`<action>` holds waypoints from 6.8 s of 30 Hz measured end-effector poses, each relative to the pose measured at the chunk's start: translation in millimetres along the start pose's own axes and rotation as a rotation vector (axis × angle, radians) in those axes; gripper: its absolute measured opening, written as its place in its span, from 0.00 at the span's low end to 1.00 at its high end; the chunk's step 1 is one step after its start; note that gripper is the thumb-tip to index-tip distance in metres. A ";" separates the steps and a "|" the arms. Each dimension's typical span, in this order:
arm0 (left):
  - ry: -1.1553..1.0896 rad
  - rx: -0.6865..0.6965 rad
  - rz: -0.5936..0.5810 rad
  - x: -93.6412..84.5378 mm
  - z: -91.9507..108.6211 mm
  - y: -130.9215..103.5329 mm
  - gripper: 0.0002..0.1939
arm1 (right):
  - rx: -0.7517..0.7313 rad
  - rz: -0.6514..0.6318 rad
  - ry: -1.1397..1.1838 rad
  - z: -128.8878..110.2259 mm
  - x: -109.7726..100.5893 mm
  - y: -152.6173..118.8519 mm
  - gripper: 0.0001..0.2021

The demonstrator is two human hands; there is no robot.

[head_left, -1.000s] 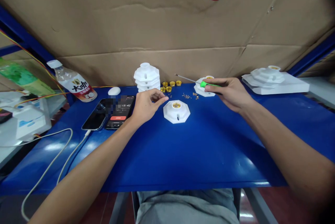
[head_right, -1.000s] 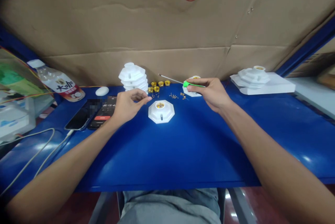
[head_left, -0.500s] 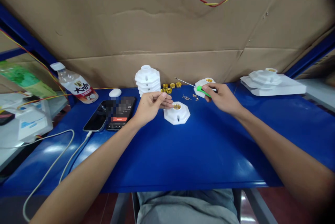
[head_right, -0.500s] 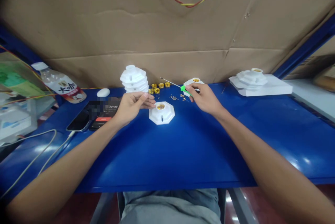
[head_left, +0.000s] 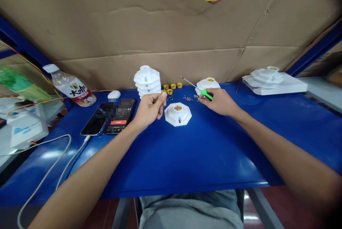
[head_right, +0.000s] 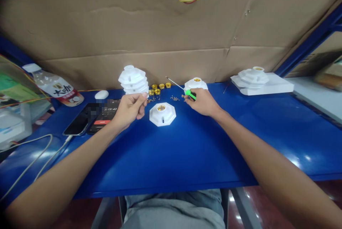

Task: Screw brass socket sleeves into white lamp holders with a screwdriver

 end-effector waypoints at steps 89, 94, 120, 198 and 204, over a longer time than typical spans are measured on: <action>-0.082 0.087 0.392 -8.1 -19.2 9.0 0.14 | -0.292 0.078 0.121 -59.6 19.6 -29.1 0.16; -0.077 0.075 0.376 -6.4 -16.4 7.3 0.14 | -0.292 0.071 0.125 -60.0 18.8 -28.6 0.16; 0.587 0.260 -0.095 8.1 -12.0 -5.1 0.27 | -0.127 0.163 0.265 -50.4 8.7 -23.1 0.12; 0.964 0.268 -0.285 -20.4 -16.0 8.0 0.06 | -0.194 -0.175 0.257 -66.4 36.4 -33.1 0.09; 0.471 0.131 -0.102 -15.0 -2.8 7.8 0.05 | -0.199 -0.142 0.479 -51.8 28.9 -21.9 0.12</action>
Point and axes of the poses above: each hand's wrist, its own y-axis towards the middle knuckle, its own x-axis out of the palm, z = x × y, the point moved 2 cm from there along y, towards the middle knuckle
